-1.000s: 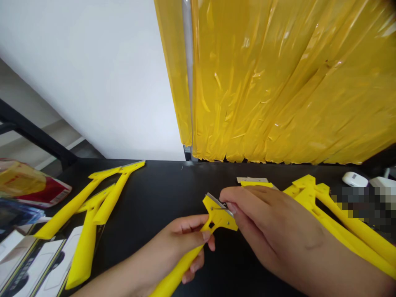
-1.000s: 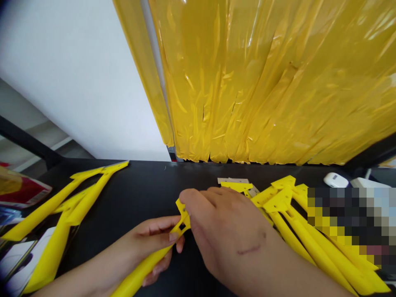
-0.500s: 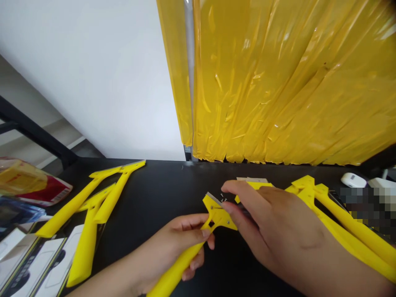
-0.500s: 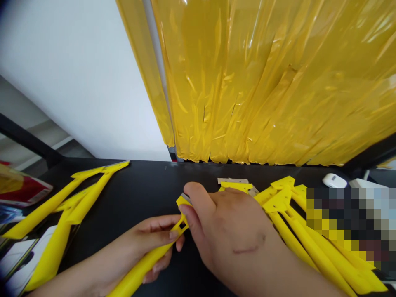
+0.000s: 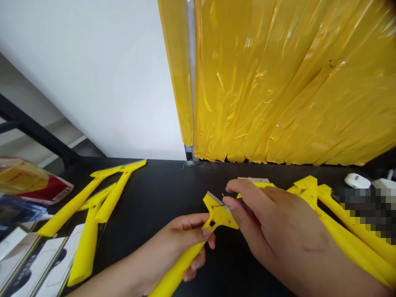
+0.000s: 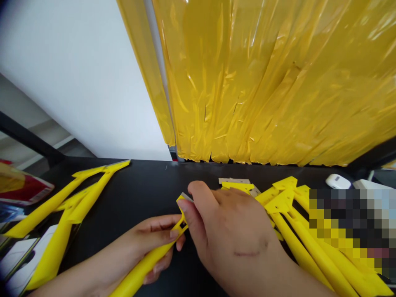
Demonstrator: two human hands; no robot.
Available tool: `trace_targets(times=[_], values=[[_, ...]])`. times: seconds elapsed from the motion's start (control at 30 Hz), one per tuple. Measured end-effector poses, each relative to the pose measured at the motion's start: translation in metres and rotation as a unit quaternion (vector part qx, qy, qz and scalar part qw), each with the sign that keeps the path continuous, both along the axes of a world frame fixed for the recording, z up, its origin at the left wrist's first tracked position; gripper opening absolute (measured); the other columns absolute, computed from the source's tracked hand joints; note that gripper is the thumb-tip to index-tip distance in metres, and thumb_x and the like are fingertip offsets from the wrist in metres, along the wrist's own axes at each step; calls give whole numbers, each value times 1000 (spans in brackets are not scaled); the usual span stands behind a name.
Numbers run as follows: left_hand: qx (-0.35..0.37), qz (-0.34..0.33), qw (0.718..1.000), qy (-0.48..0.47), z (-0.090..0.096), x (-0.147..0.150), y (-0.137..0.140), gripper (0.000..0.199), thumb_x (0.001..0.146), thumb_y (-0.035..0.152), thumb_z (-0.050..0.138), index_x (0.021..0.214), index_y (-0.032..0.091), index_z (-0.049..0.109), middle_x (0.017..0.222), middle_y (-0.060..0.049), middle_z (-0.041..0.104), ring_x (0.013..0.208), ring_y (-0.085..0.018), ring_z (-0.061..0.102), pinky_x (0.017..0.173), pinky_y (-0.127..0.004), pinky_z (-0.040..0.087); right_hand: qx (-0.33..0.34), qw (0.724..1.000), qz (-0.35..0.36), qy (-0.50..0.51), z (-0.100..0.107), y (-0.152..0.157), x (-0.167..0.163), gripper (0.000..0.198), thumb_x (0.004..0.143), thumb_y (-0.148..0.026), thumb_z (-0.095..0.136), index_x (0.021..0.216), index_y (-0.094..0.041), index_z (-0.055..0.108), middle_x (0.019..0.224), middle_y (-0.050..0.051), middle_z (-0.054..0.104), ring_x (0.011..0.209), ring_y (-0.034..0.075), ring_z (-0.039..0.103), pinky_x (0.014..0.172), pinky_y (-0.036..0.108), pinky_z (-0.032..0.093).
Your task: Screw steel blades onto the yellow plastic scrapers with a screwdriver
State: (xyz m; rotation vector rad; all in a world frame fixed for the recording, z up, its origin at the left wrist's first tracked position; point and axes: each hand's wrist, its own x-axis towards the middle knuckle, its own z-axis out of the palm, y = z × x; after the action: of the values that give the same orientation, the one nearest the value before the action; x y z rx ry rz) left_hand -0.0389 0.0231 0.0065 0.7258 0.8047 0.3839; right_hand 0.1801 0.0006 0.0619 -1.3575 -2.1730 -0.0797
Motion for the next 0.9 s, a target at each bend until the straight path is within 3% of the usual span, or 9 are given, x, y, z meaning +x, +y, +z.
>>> trace_targets(times=[0.07, 0.17, 0.3, 0.47, 0.53, 0.6, 0.73, 0.83, 0.9], values=[[2, 5, 1000, 4, 0, 0, -1, 13, 97, 30, 66, 98, 17, 64, 93, -2, 61, 52, -4, 47, 42, -16, 39, 10, 1000, -5, -9, -1, 0, -1, 15, 106, -25, 45, 115, -23, 57, 93, 4, 75, 73, 22, 72, 62, 35, 49], [8, 2, 1000, 4, 0, 1, -1, 13, 97, 29, 66, 97, 17, 63, 92, -2, 61, 51, -4, 47, 42, -16, 38, 3, 1000, 8, -13, -2, 0, -1, 25, 100, -17, 45, 124, -21, 54, 102, 8, 75, 88, 25, 74, 68, 36, 52], [9, -6, 1000, 8, -2, 0, -1, 13, 98, 29, 64, 98, 17, 64, 92, -2, 60, 51, -4, 46, 42, -16, 38, 21, 998, -35, -47, -1, 0, -1, 18, 104, -25, 48, 120, -21, 55, 93, 8, 75, 74, 26, 72, 61, 37, 48], [21, -12, 1000, 4, -4, -1, 0, 12, 98, 29, 64, 97, 17, 63, 93, -2, 61, 52, -5, 48, 42, -17, 39, -55, 998, 30, 32, 3, 0, -2, 16, 103, -17, 47, 117, -24, 52, 99, 2, 70, 84, 17, 68, 71, 30, 47], [15, -11, 1000, 5, -4, -1, 0, 12, 98, 29, 64, 96, 17, 63, 92, -2, 60, 51, -4, 47, 42, -16, 38, -36, 999, 15, 11, 3, 0, -3, 5, 106, -24, 48, 105, -24, 54, 85, -1, 67, 70, 17, 64, 68, 32, 44], [7, -8, 1000, 6, -4, -1, 0, 12, 97, 29, 64, 97, 17, 63, 92, -1, 60, 52, -4, 47, 42, -16, 38, -16, 1000, 16, -18, 2, 0, -2, 10, 106, -23, 47, 100, -24, 55, 78, -2, 66, 64, 18, 61, 66, 34, 41], [1, -9, 1000, -1, -3, -1, 0, 13, 96, 30, 66, 97, 18, 63, 92, -1, 60, 52, -5, 47, 42, -17, 37, -6, 999, 31, -16, 3, 0, 0, 21, 100, -19, 48, 119, -23, 56, 95, 3, 72, 80, 22, 68, 75, 37, 45], [-6, -8, 1000, 2, -3, -2, 0, 11, 97, 29, 65, 100, 18, 63, 92, -1, 60, 52, -4, 46, 42, -17, 37, 25, 998, -31, -45, 4, 0, 0, 16, 104, -32, 50, 113, -22, 58, 84, 4, 73, 69, 25, 68, 67, 39, 45], [-7, -11, 1000, 5, -3, -2, 0, 11, 97, 29, 65, 101, 19, 63, 93, -1, 60, 52, -4, 46, 42, -16, 38, 18, 999, -28, -32, 4, 0, -1, 13, 105, -27, 48, 113, -22, 57, 86, 4, 74, 72, 24, 70, 67, 37, 46]])
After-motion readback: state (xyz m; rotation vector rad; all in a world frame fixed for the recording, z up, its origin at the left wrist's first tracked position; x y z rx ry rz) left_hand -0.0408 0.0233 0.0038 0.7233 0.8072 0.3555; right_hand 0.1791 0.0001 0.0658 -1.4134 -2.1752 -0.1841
